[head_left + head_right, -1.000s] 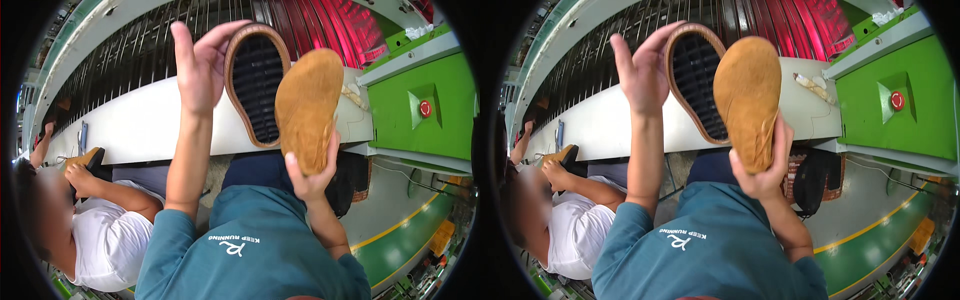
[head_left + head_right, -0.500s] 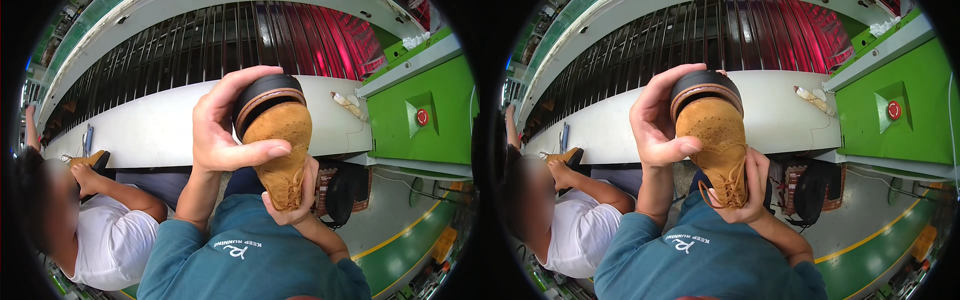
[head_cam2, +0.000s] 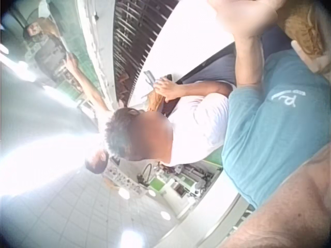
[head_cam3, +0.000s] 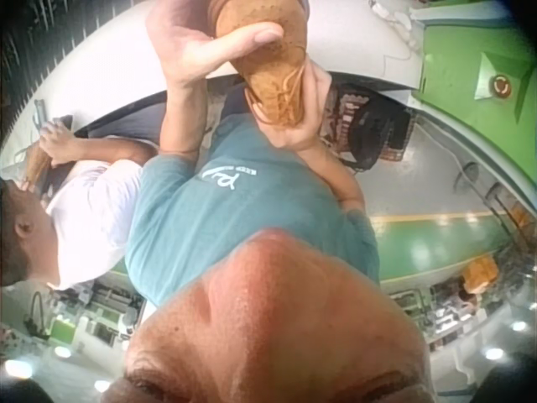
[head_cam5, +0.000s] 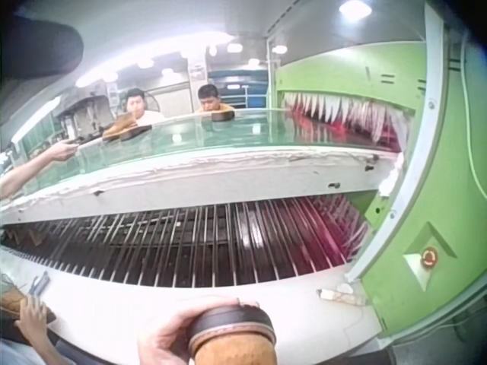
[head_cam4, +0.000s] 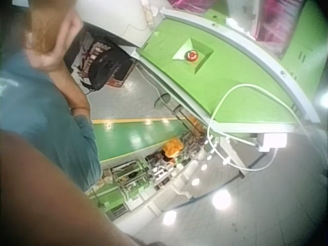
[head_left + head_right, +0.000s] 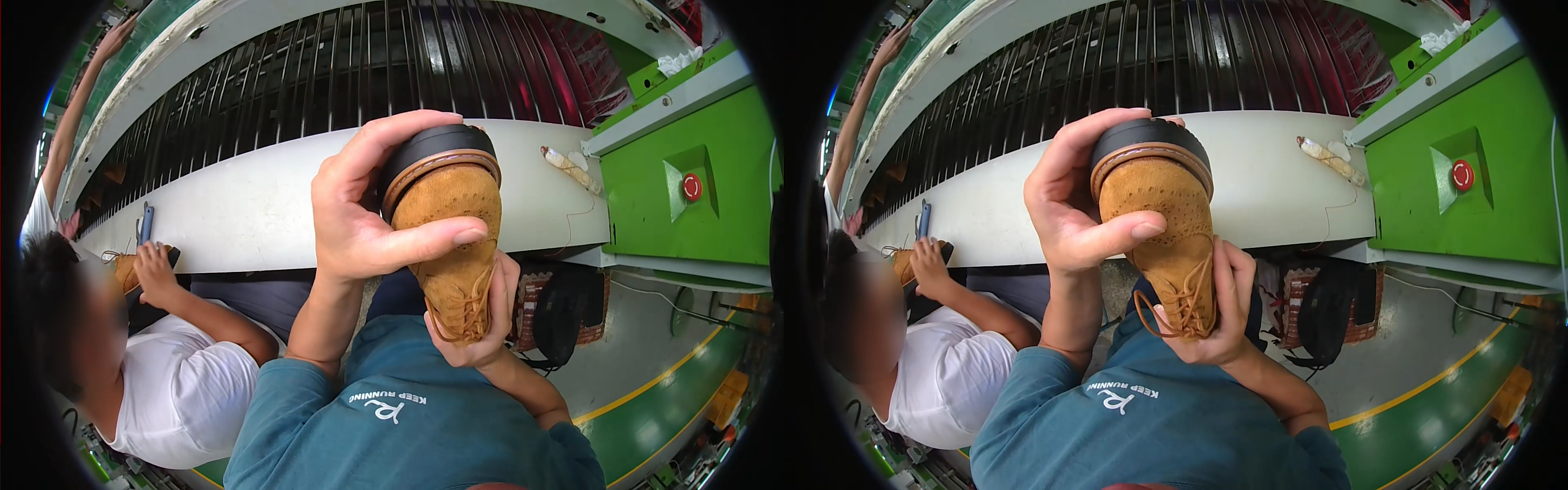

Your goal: The person assembles a pair of tan suede shoes by hand in a factory setting. They pick up the shoe uppers and soles, align them, and press the components together to form the finished footwear. The person handles the shoes one at a time, inspecting the seams and ensuring the parts are properly joined before placing them on the conveyor belt.

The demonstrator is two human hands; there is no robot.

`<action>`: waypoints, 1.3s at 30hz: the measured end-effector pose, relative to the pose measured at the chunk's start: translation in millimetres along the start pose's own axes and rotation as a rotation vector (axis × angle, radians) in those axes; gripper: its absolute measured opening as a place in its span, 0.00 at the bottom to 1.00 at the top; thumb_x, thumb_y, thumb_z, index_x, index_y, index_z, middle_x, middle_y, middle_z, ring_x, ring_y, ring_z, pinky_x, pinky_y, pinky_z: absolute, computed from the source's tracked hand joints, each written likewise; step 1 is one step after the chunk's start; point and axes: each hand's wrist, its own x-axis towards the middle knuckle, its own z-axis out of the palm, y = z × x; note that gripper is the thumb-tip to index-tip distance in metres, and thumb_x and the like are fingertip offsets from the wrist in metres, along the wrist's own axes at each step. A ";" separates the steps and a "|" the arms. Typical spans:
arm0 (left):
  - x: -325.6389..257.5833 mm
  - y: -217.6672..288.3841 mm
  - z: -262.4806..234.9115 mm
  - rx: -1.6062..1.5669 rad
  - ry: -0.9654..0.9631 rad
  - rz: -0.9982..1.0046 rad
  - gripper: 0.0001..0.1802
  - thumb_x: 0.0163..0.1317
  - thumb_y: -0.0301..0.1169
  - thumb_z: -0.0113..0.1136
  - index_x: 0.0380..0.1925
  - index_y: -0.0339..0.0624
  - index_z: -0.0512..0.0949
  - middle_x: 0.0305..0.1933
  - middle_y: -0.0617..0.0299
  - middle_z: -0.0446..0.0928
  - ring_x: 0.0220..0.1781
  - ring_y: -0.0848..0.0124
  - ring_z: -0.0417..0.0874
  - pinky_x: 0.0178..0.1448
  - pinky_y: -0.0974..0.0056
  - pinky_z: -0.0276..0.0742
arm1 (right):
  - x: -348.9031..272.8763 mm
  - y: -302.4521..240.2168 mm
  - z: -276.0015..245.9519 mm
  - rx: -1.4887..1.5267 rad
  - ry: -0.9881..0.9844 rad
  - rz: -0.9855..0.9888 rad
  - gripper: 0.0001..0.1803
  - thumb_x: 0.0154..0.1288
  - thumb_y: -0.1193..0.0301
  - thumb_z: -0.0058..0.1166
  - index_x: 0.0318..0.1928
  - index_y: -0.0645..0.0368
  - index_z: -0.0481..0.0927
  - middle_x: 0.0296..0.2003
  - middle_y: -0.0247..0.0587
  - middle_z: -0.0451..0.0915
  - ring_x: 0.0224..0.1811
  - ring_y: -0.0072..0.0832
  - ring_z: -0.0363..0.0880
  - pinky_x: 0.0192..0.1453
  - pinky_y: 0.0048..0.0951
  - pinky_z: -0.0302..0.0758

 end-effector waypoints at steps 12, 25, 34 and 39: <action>-1.7 0.8 2.1 0.017 0.021 0.000 0.42 0.47 0.29 0.93 0.62 0.31 0.83 0.52 0.54 0.89 0.54 0.68 0.92 0.61 0.63 0.89 | 0.4 1.0 -0.7 -0.002 0.010 -0.013 0.58 0.59 0.65 0.79 0.81 0.82 0.58 0.69 0.67 0.67 0.70 0.54 0.73 0.74 0.46 0.74; -4.5 -1.6 3.6 0.026 0.033 0.003 0.41 0.47 0.28 0.92 0.62 0.31 0.84 0.52 0.54 0.90 0.53 0.67 0.92 0.61 0.62 0.90 | -1.0 3.5 -1.9 -0.033 0.004 -0.014 0.58 0.59 0.65 0.79 0.81 0.82 0.59 0.69 0.67 0.67 0.69 0.53 0.73 0.73 0.45 0.74; -4.3 -3.0 0.6 0.030 0.040 0.012 0.40 0.47 0.29 0.93 0.61 0.31 0.84 0.51 0.55 0.89 0.53 0.68 0.92 0.60 0.63 0.90 | 0.4 3.2 1.3 -0.013 0.009 -0.016 0.58 0.59 0.65 0.79 0.81 0.81 0.59 0.69 0.66 0.67 0.70 0.52 0.73 0.74 0.45 0.74; -5.6 -4.3 0.8 0.003 0.045 -0.008 0.40 0.47 0.29 0.93 0.61 0.31 0.84 0.51 0.54 0.90 0.52 0.68 0.92 0.60 0.63 0.90 | -1.0 6.0 2.2 -0.019 0.009 -0.021 0.58 0.59 0.65 0.79 0.81 0.81 0.59 0.69 0.66 0.67 0.70 0.52 0.73 0.74 0.45 0.74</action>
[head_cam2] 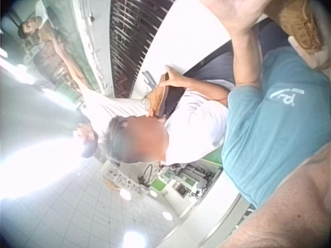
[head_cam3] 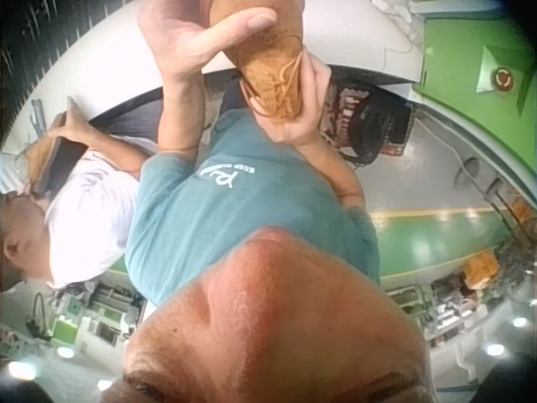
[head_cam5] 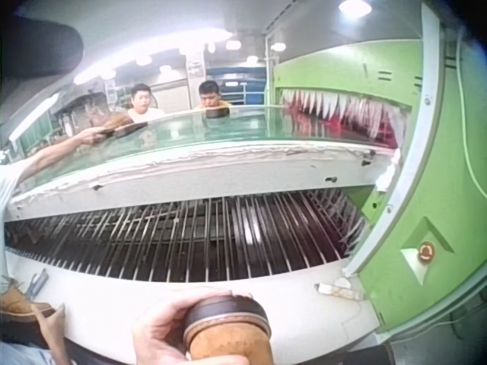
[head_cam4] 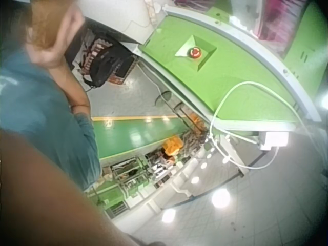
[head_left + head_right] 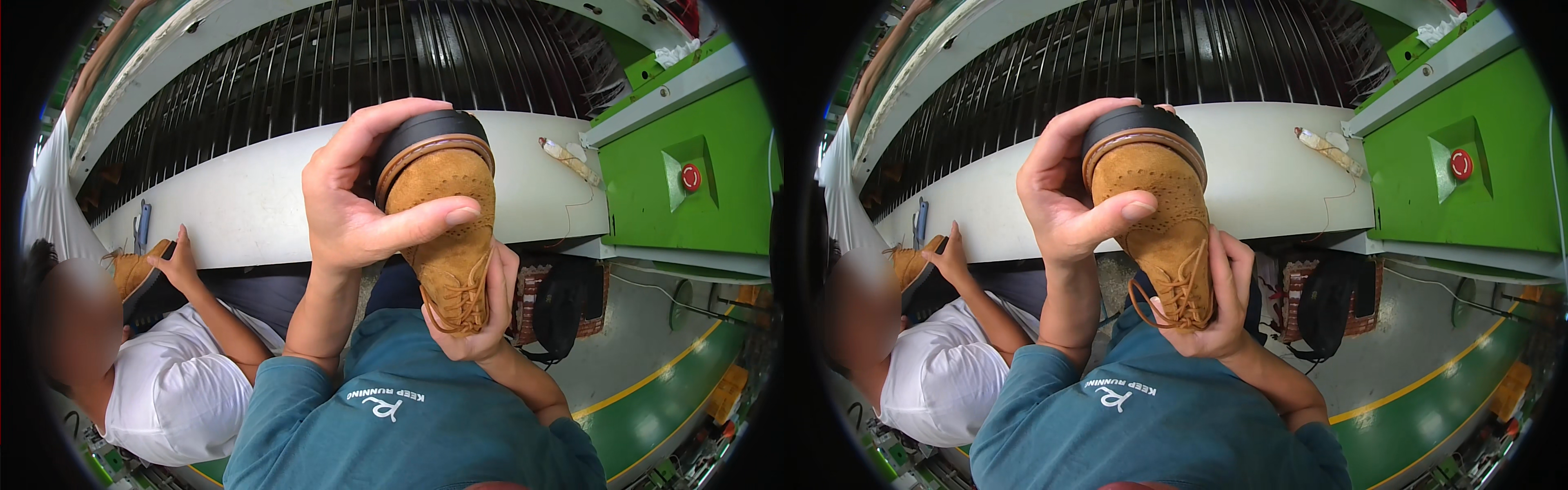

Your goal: The person assembles a pair of tan suede shoes by hand in a factory setting. They pick up the shoe uppers and soles, align them, and press the components together to form the finished footwear. The person handles the shoes one at a time, inspecting the seams and ensuring the parts are properly joined before placing them on the conveyor belt.

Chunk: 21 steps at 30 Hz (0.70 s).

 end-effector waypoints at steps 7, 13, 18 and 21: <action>0.0 -2.0 1.2 -0.007 0.001 -0.004 0.40 0.47 0.29 0.93 0.61 0.31 0.84 0.51 0.54 0.90 0.52 0.67 0.93 0.60 0.63 0.90 | 0.0 1.9 -1.2 -0.010 -0.009 0.002 0.59 0.59 0.65 0.80 0.81 0.82 0.59 0.69 0.66 0.67 0.70 0.52 0.73 0.74 0.45 0.74; -0.5 -5.1 3.2 -0.008 -0.005 0.011 0.40 0.47 0.29 0.93 0.61 0.31 0.84 0.51 0.54 0.90 0.52 0.67 0.93 0.60 0.63 0.90 | -1.7 5.8 -2.2 -0.005 -0.004 0.001 0.59 0.59 0.65 0.79 0.81 0.82 0.59 0.69 0.66 0.67 0.70 0.52 0.73 0.73 0.45 0.74; -0.7 -3.8 3.4 0.004 0.006 0.005 0.40 0.47 0.29 0.92 0.61 0.31 0.84 0.50 0.54 0.90 0.52 0.67 0.93 0.59 0.62 0.90 | -0.5 6.5 -2.5 -0.019 -0.005 -0.001 0.59 0.59 0.65 0.79 0.81 0.82 0.59 0.69 0.66 0.67 0.70 0.52 0.73 0.74 0.45 0.74; -0.9 -6.3 3.2 0.008 0.008 0.020 0.40 0.47 0.29 0.92 0.61 0.30 0.84 0.50 0.54 0.90 0.52 0.67 0.93 0.59 0.62 0.90 | 0.5 6.0 -2.4 -0.009 -0.005 -0.001 0.58 0.59 0.65 0.79 0.81 0.81 0.59 0.68 0.66 0.67 0.70 0.52 0.73 0.74 0.45 0.73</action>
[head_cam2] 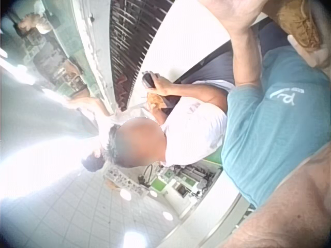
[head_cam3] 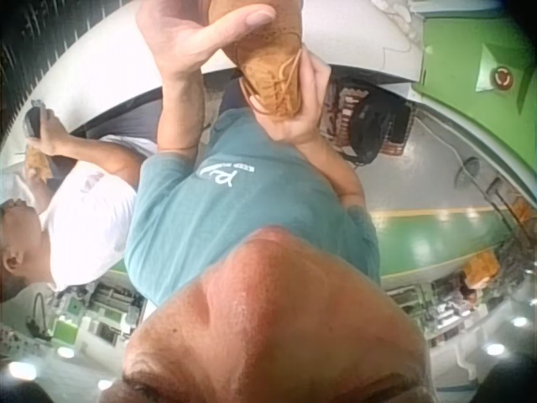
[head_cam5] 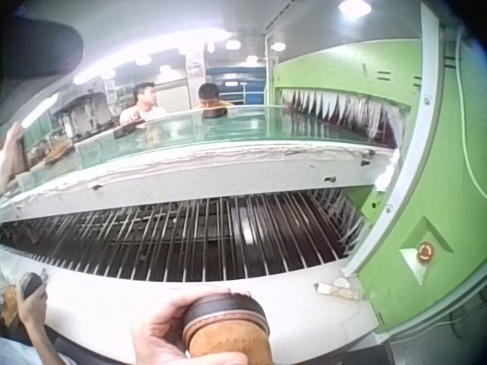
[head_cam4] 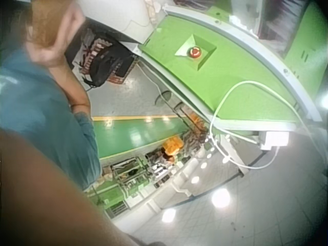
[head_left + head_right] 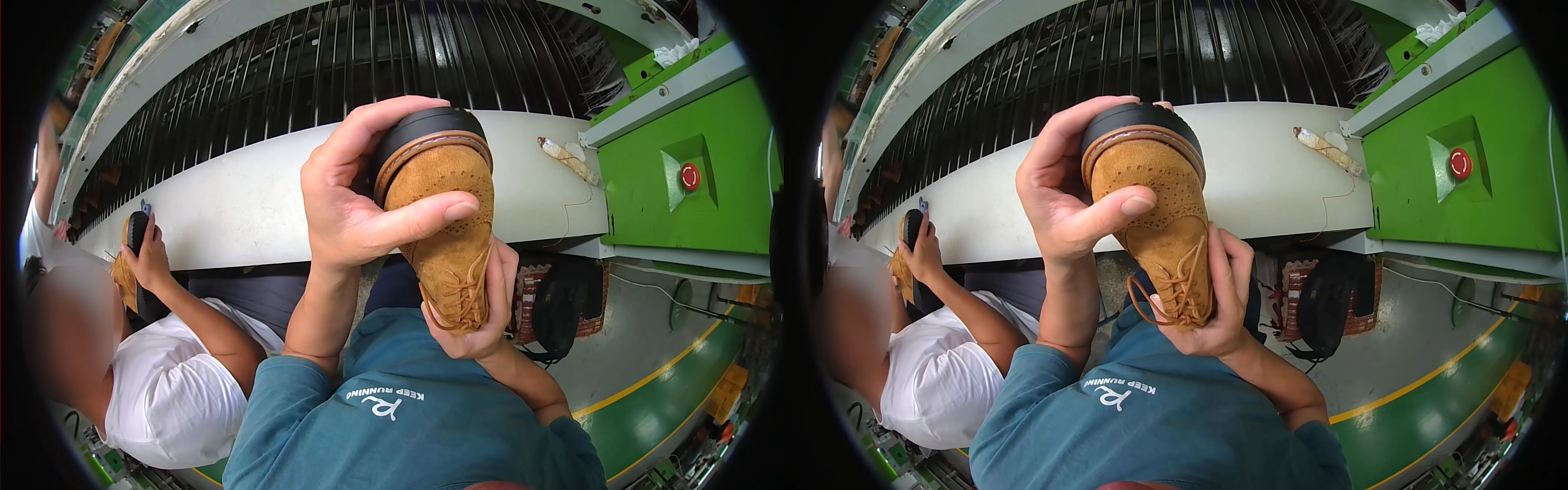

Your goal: The person assembles a pair of tan suede shoes by hand in a factory setting. They pick up the shoe uppers and soles, align them, and press the components together to form the finished footwear. The person handles the shoes one at a time, inspecting the seams and ensuring the parts are properly joined before placing them on the conveyor belt.

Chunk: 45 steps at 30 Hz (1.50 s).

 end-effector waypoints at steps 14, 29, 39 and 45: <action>-1.6 1.7 -1.0 -0.018 0.023 -0.027 0.37 0.51 0.29 0.90 0.60 0.30 0.84 0.50 0.53 0.91 0.51 0.67 0.93 0.59 0.62 0.90 | 0.5 0.6 2.1 0.025 -0.002 0.007 0.58 0.60 0.64 0.78 0.81 0.81 0.60 0.69 0.66 0.67 0.70 0.51 0.74 0.74 0.45 0.74; -5.0 0.9 -2.3 0.004 0.020 0.003 0.36 0.50 0.29 0.90 0.59 0.31 0.84 0.50 0.53 0.90 0.51 0.67 0.93 0.58 0.62 0.91 | -1.5 -0.3 3.1 0.022 -0.001 0.005 0.57 0.59 0.66 0.79 0.81 0.82 0.60 0.68 0.66 0.68 0.69 0.51 0.75 0.74 0.45 0.74; 0.5 5.4 1.2 0.050 0.036 -0.030 0.35 0.52 0.31 0.90 0.58 0.31 0.84 0.48 0.54 0.91 0.49 0.68 0.93 0.56 0.63 0.91 | 5.5 2.6 -0.4 0.067 0.015 0.015 0.58 0.57 0.67 0.79 0.81 0.81 0.61 0.69 0.64 0.69 0.69 0.51 0.75 0.74 0.44 0.74; 19.7 19.1 9.4 0.009 0.029 0.060 0.38 0.52 0.31 0.90 0.62 0.31 0.83 0.49 0.53 0.91 0.49 0.68 0.94 0.58 0.64 0.90 | 20.7 -4.3 -5.8 0.076 0.050 -0.015 0.58 0.56 0.68 0.79 0.81 0.81 0.62 0.69 0.63 0.69 0.69 0.51 0.76 0.74 0.44 0.76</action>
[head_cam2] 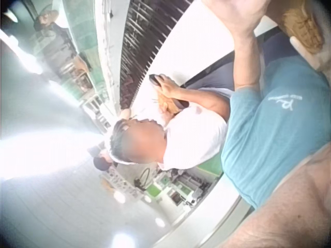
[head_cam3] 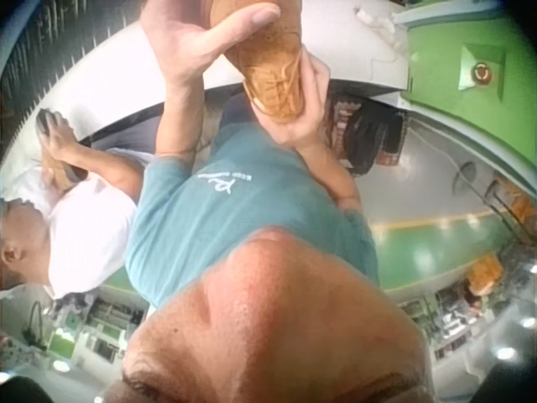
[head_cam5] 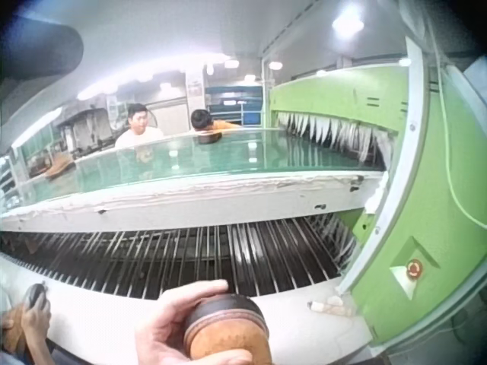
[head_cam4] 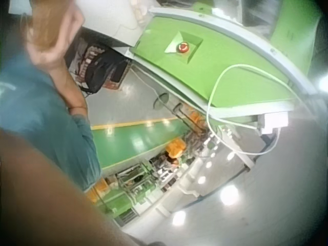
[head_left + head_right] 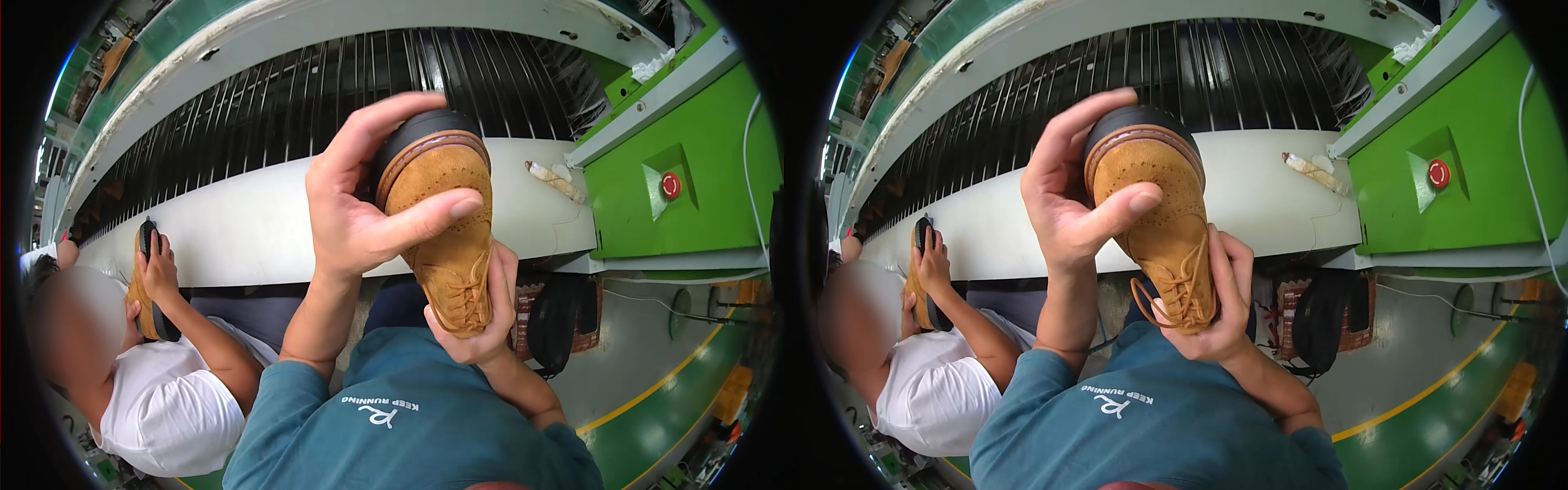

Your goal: The person assembles a pair of tan suede shoes by hand in a factory setting. They pick up the shoe uppers and soles, align them, and press the components together to form the finished footwear. The person handles the shoes one at a time, inspecting the seams and ensuring the parts are properly joined before placing them on the conveyor belt.

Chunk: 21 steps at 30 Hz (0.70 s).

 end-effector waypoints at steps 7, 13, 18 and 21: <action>5.0 1.3 -1.6 0.040 -0.089 0.009 0.37 0.51 0.31 0.90 0.61 0.33 0.84 0.50 0.54 0.91 0.52 0.68 0.93 0.60 0.63 0.90 | -4.1 3.8 -2.4 0.117 0.025 0.023 0.57 0.56 0.70 0.78 0.81 0.80 0.61 0.71 0.65 0.73 0.71 0.52 0.78 0.75 0.45 0.75; 6.5 7.1 0.2 -0.010 -0.156 -0.056 0.40 0.52 0.28 0.88 0.63 0.28 0.78 0.61 0.36 0.88 0.57 0.60 0.92 0.65 0.57 0.89 | -16.2 3.3 -8.1 0.208 -0.106 0.108 0.59 0.62 0.75 0.70 0.86 0.77 0.47 0.80 0.64 0.63 0.84 0.47 0.66 0.85 0.45 0.65; 7.2 9.2 5.7 -0.066 -0.124 -0.061 0.38 0.54 0.31 0.90 0.62 0.30 0.81 0.57 0.46 0.91 0.56 0.65 0.93 0.64 0.60 0.89 | -15.0 2.6 -9.3 0.212 -0.094 0.090 0.59 0.62 0.75 0.70 0.86 0.77 0.46 0.80 0.63 0.63 0.83 0.47 0.66 0.85 0.45 0.65; 11.7 16.2 14.3 -0.103 -0.098 -0.044 0.36 0.55 0.31 0.89 0.63 0.32 0.83 0.56 0.48 0.91 0.56 0.65 0.94 0.63 0.61 0.89 | -5.6 -3.5 -9.5 0.190 -0.018 0.073 0.58 0.59 0.73 0.74 0.84 0.78 0.54 0.74 0.65 0.70 0.76 0.51 0.75 0.79 0.44 0.72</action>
